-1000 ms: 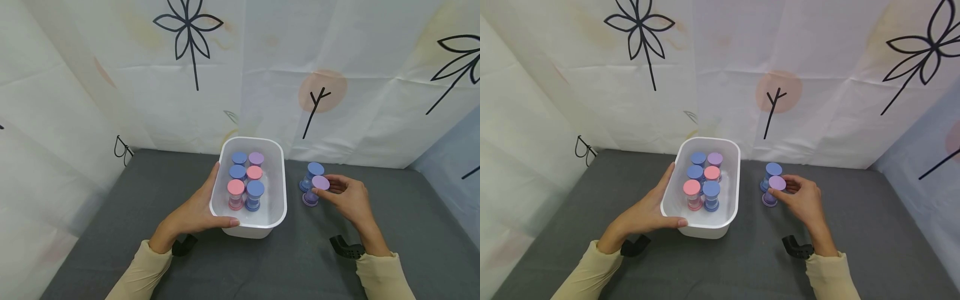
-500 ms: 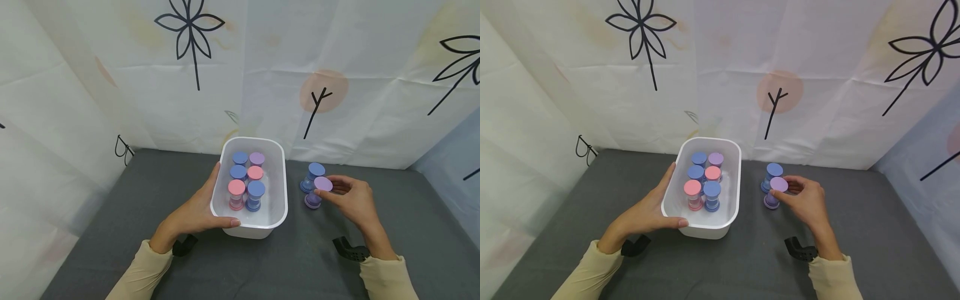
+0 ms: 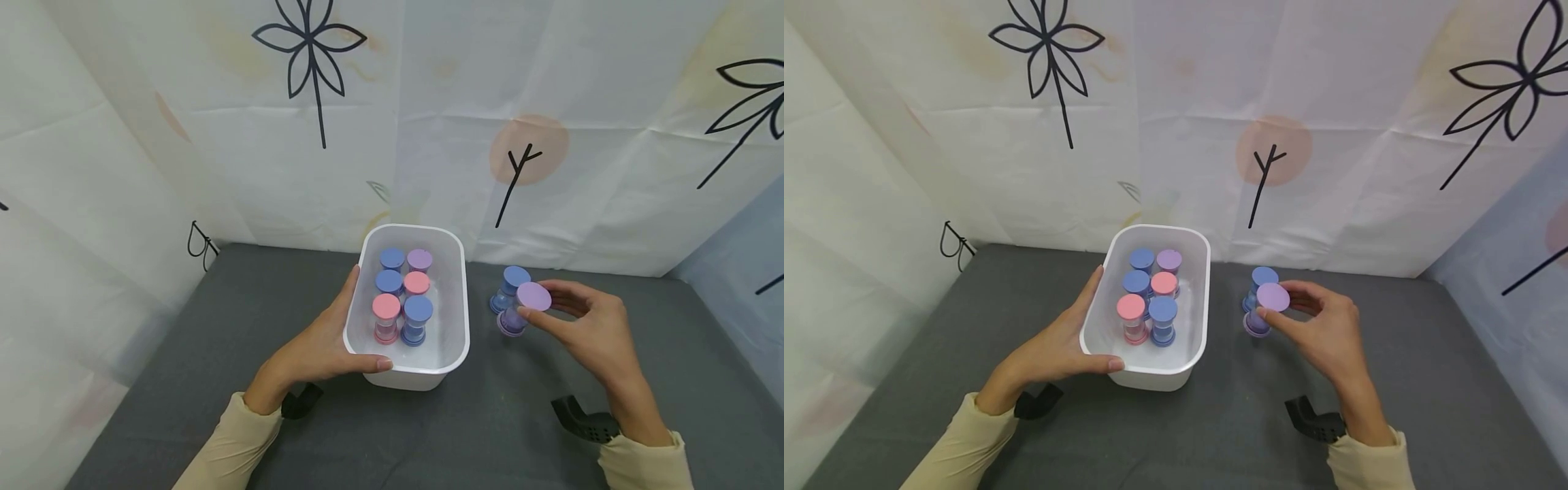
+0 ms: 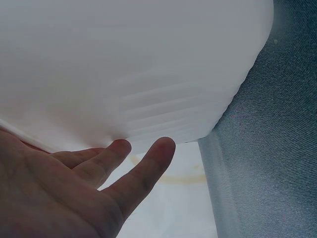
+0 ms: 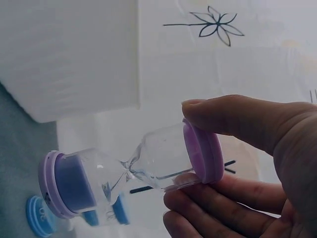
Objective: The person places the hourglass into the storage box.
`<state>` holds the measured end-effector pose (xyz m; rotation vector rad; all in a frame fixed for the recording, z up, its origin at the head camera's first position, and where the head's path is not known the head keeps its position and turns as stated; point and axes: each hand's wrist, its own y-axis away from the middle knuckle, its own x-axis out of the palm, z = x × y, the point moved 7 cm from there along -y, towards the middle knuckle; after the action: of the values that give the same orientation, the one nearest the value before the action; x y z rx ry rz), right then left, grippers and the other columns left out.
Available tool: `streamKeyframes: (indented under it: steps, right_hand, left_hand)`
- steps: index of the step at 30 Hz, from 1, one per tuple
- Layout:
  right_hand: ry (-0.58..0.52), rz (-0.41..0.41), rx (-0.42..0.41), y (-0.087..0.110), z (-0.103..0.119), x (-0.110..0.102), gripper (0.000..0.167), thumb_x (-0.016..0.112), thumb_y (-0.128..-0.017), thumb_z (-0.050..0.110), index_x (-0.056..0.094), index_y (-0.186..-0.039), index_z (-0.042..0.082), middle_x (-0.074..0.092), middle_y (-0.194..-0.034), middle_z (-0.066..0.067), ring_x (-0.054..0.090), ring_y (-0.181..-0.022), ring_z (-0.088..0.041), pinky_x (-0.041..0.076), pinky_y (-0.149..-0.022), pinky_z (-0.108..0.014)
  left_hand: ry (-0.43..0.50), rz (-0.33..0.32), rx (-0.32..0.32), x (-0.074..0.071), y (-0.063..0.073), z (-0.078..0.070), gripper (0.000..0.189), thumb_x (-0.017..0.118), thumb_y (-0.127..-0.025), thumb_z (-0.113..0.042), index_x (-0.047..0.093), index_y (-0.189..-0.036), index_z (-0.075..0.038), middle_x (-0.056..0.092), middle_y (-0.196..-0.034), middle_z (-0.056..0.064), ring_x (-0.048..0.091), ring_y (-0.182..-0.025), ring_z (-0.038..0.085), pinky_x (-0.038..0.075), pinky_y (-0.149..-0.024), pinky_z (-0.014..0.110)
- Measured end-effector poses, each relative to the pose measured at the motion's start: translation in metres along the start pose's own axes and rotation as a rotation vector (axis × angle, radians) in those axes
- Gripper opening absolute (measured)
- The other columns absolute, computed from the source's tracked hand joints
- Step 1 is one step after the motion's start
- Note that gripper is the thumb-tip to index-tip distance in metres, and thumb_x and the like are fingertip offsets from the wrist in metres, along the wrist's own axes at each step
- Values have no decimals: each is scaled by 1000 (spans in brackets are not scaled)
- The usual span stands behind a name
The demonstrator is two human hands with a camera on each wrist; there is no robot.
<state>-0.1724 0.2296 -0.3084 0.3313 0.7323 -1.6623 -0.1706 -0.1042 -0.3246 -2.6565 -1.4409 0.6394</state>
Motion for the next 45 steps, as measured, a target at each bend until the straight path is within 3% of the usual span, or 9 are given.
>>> streamKeyframes:
  steps: [11, 31, 41, 45]
  right_hand:
    - [-111, -72, -56, 12, 27, -14, 44, 92, -75, 11, 75, -115, 8, 74, -103, 5, 70, -92, -4, 50, -80, -12]
    - [-205, -137, -158, 29, 64, -30, 52, 88, -69, -13, 72, -117, -2, 74, -108, -7, 69, -97, -15, 51, -87, -17]
    - [-421, -118, -218, 29, 75, -31, 55, 82, -65, -24, 68, -117, -12, 73, -110, -15, 69, -101, -20, 52, -89, -20]
    - [-407, -103, -192, 29, 83, -28, 57, 83, -64, -25, 69, -118, -10, 72, -110, -17, 69, -101, -21, 52, -91, -23]
  left_hand:
    - [-14, 0, -13, 0, 1, -3, 129, 93, -73, -13, 1, -161, -37, 25, -160, -12, 47, -134, 28, 50, -100, 46]
    - [-18, -2, -15, 0, 1, -4, 129, 92, -74, -13, 0, -161, -35, 25, -160, -13, 46, -135, 27, 50, -101, 43]
    - [-35, 1, -15, 0, 1, -4, 128, 92, -74, -14, 1, -161, -35, 26, -160, -12, 45, -137, 26, 48, -103, 36]
    - [-27, 2, -14, -1, 1, -4, 129, 92, -74, -13, 0, -162, -34, 24, -160, -12, 45, -136, 27, 49, -101, 35]
